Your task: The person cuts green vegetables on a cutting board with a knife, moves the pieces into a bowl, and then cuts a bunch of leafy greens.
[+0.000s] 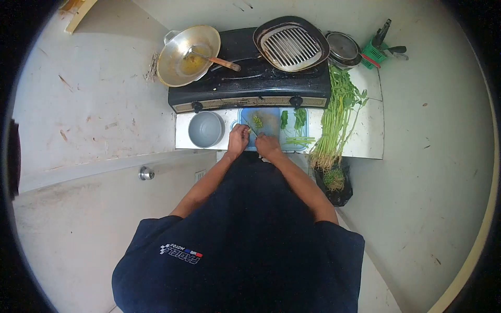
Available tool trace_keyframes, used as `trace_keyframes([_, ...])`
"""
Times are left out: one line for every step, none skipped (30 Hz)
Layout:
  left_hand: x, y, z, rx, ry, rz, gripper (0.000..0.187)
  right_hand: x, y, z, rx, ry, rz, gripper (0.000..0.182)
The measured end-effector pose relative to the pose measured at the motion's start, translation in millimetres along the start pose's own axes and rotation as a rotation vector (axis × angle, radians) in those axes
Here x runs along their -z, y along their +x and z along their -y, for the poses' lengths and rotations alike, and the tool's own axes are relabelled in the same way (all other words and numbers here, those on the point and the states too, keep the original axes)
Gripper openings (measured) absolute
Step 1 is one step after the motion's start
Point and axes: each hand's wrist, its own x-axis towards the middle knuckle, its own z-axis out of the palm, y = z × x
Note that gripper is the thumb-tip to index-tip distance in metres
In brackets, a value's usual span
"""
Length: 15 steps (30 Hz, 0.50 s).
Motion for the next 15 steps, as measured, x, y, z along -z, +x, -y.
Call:
trace_keyframes([-1, -1, 1, 0.011, -0.013, 0.003, 0.010, -1, -2, -2, 0.009, 0.010, -0.007, 0.028])
trace_keyframes([-2, -1, 2, 0.022, -0.027, 0.004, 0.010, -2, -3, -4, 0.019, 0.018, -0.013, 0.027])
trace_keyframes([-2, -1, 2, 0.014, -0.001, 0.003, 0.010, -8, -4, -8, 0.014, 0.009, -0.001, 0.026])
trace_keyframes([-1, -1, 0, 0.008, 0.027, 0.002, 0.010, -16, -6, -12, 0.010, 0.001, 0.013, 0.025])
trace_keyframes([1, -1, -1, 0.001, 0.054, 0.001, 0.010, -25, -7, -16, 0.007, -0.007, 0.026, 0.024])
trace_keyframes([2, -1, -3, 0.014, 0.049, 0.003, 0.010, -21, -11, -14, 0.006, -0.005, 0.035, 0.024])
trace_keyframes([2, 0, -5, 0.027, 0.042, 0.006, 0.009, -17, -16, -13, 0.005, -0.004, 0.045, 0.023])
trace_keyframes([3, 0, -7, 0.039, 0.035, 0.009, 0.009, -13, -20, -12, 0.002, -0.003, 0.055, 0.023])
trace_keyframes([1, 0, -4, 0.041, 0.025, 0.012, 0.009, -10, -21, -11, -0.001, 0.003, 0.039, 0.023])
trace_keyframes([0, 0, -1, 0.042, 0.015, 0.015, 0.008, -7, -20, -8, -0.005, 0.010, 0.021, 0.023])
trace_keyframes([0, 0, 1, 0.043, 0.005, 0.018, 0.008, -4, -18, -6, -0.009, 0.016, 0.002, 0.023])
trace_keyframes([-1, 0, 3, 0.033, 0.014, 0.021, 0.008, -5, -15, -5, -0.016, 0.023, -0.008, 0.023])
trace_keyframes([-1, 0, 5, 0.025, 0.024, 0.023, 0.008, -5, -12, -4, -0.021, 0.029, -0.017, 0.024])
trace_keyframes([-1, 0, 6, 0.017, 0.033, 0.024, 0.008, -6, -9, -4, -0.026, 0.035, -0.026, 0.025])
trace_keyframes([0, 0, 3, 0.025, 0.032, 0.028, 0.008, -8, -7, -6, -0.009, 0.043, -0.038, 0.027])
